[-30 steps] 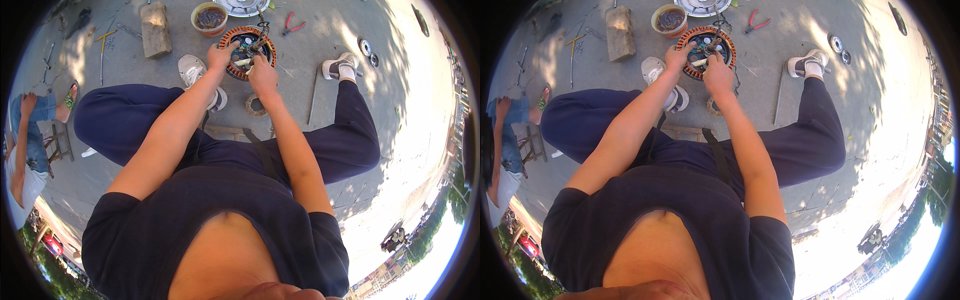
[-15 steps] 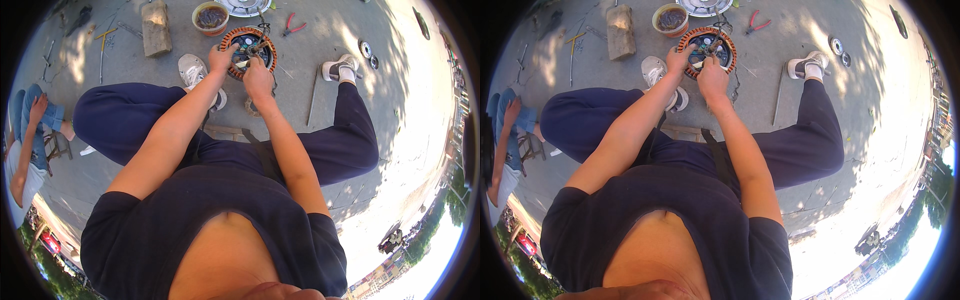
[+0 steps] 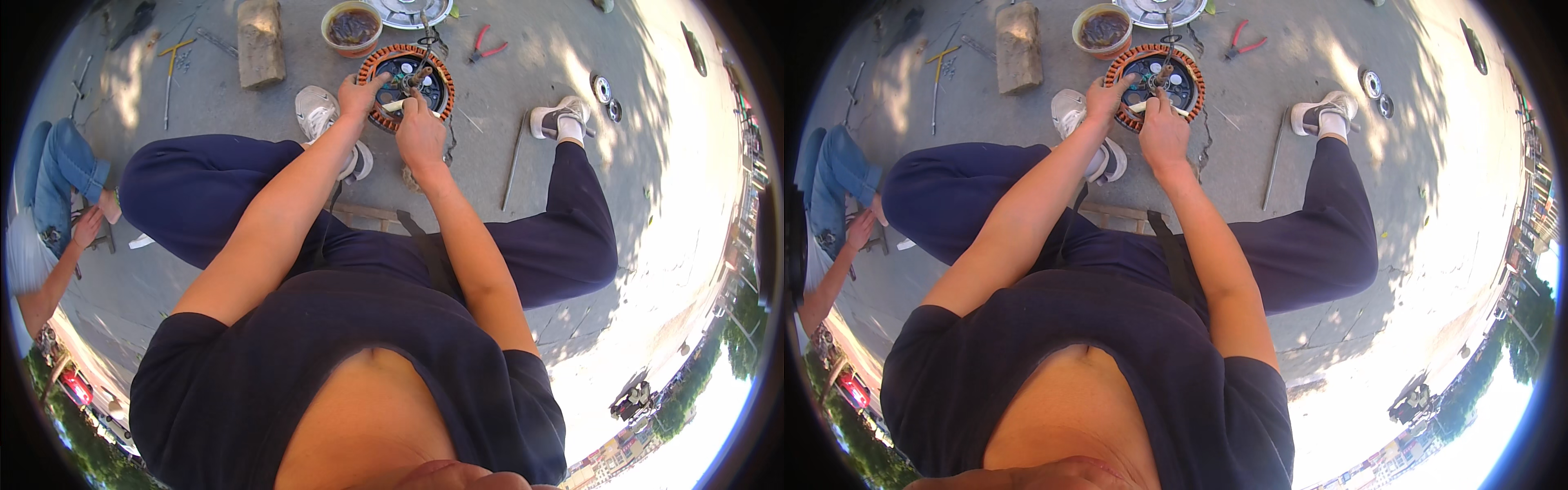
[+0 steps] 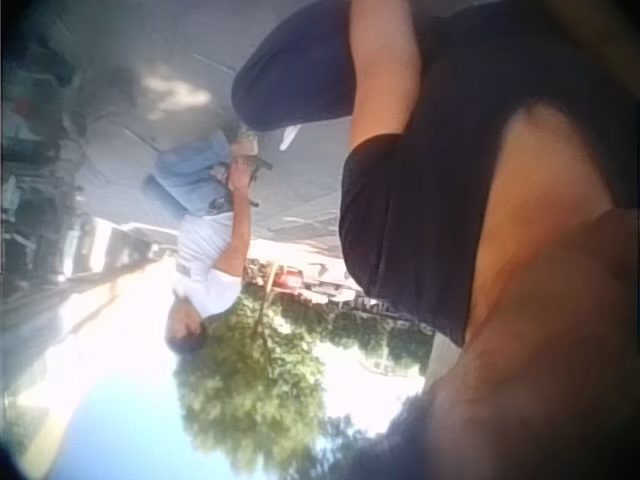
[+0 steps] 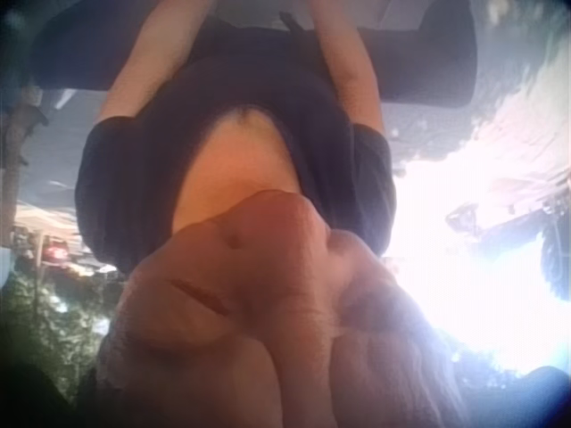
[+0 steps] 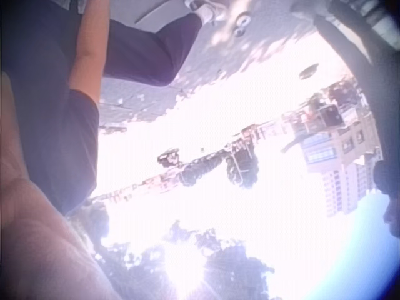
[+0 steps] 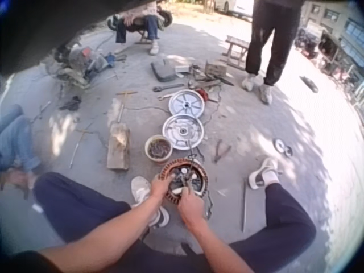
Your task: The person sits on the ground and works on a circular motor stator, adjusting wires and components with their hands. Another person assists by using pliers to manipulate parts of the stator. The person continues to handle the stator and wires throughout the clip.
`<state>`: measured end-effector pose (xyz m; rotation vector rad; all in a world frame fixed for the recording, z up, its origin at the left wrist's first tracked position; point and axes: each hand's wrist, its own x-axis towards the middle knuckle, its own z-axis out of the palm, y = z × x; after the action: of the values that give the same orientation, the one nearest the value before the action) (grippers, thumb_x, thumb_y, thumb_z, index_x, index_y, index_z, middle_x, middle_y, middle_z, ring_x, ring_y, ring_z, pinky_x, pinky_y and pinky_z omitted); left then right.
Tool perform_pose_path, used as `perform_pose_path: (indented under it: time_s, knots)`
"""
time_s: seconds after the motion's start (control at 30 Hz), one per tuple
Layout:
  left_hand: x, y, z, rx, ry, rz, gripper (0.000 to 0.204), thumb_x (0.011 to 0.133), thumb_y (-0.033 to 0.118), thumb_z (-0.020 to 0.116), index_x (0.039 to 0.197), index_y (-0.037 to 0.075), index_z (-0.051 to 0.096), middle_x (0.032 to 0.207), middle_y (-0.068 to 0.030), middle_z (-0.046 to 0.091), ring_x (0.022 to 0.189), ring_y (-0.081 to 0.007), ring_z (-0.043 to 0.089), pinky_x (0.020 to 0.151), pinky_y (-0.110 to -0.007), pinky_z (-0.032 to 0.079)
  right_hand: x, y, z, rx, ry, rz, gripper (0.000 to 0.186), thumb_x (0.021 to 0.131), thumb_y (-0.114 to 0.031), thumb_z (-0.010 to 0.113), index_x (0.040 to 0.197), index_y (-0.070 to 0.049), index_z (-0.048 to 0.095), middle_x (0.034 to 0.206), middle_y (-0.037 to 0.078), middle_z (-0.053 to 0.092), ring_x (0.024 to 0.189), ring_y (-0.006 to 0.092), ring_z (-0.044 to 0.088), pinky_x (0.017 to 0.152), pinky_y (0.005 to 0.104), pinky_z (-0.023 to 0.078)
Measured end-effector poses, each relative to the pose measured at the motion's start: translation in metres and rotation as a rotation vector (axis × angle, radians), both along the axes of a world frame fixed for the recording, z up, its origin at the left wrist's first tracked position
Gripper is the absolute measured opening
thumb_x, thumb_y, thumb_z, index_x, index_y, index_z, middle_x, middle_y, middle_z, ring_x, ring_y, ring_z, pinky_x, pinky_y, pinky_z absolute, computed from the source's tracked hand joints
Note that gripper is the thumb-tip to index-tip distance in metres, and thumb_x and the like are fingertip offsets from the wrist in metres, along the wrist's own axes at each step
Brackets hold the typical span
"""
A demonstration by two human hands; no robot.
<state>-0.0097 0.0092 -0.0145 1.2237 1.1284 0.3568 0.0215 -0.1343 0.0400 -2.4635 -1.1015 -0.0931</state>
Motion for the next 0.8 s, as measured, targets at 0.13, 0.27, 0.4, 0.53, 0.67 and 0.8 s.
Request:
perform_pose_path:
  time_s: [0.13,0.27,0.4,0.53,0.67,0.8]
  knots:
    - [-0.005,0.016,-0.029,0.336,-0.072,-0.103,0.054,0.073,0.015,0.083,0.117,-0.004,0.058,0.109,-0.0191,0.067,0.093,-0.0200,0.067,0.074,-0.033,0.056,0.001,0.000,-0.003,0.026,-0.071,0.055,0.015,0.080,-0.008,0.058,0.094,-0.005,0.058,0.126,0.013,0.063,0.094,0.0249,0.066,0.079,0.0404,0.048]
    - [-0.004,0.027,-0.013,0.062,0.000,-0.146,0.062,0.072,0.008,0.083,0.125,-0.001,0.051,0.111,-0.0179,0.066,0.097,-0.0216,0.067,0.079,-0.033,0.056,0.001,-0.001,-0.007,-0.016,0.033,0.064,0.016,0.080,-0.006,0.058,0.096,-0.006,0.057,0.129,0.009,0.062,0.104,0.0247,0.065,0.083,0.0432,0.044]
    - [-0.011,0.033,-0.020,-0.022,-0.033,-0.068,0.072,0.071,0.014,0.087,0.126,-0.005,0.046,0.112,-0.0180,0.064,0.096,-0.0219,0.066,0.081,-0.033,0.056,-0.003,0.009,-0.008,-0.001,0.003,0.111,0.017,0.078,-0.006,0.057,0.096,-0.006,0.057,0.129,0.008,0.063,0.101,0.0236,0.065,0.082,0.0422,0.044]
    - [-0.011,0.026,-0.023,0.044,-0.019,0.008,0.081,0.071,0.030,0.089,0.127,-0.008,0.045,0.112,-0.0176,0.064,0.096,-0.0208,0.065,0.083,-0.032,0.055,-0.003,0.012,-0.008,0.030,-0.030,0.134,0.016,0.077,-0.005,0.057,0.093,-0.006,0.058,0.128,0.008,0.063,0.096,0.0225,0.064,0.080,0.0392,0.042]
    - [-0.011,0.021,-0.018,0.161,0.071,-0.028,0.083,0.070,0.036,0.089,0.125,-0.008,0.046,0.111,-0.0160,0.066,0.097,-0.0187,0.065,0.084,-0.030,0.053,-0.001,0.011,-0.010,0.048,-0.034,0.137,0.015,0.077,-0.004,0.057,0.092,-0.006,0.058,0.128,0.008,0.063,0.095,0.0221,0.063,0.080,0.0378,0.040]
    - [-0.012,0.021,-0.028,0.250,0.088,-0.039,0.080,0.070,0.036,0.089,0.123,-0.008,0.048,0.107,-0.0151,0.067,0.095,-0.0170,0.066,0.084,-0.029,0.053,-0.002,0.012,-0.010,0.040,-0.048,0.142,0.015,0.077,-0.004,0.057,0.092,-0.006,0.059,0.129,0.008,0.062,0.096,0.0223,0.063,0.081,0.0381,0.040]
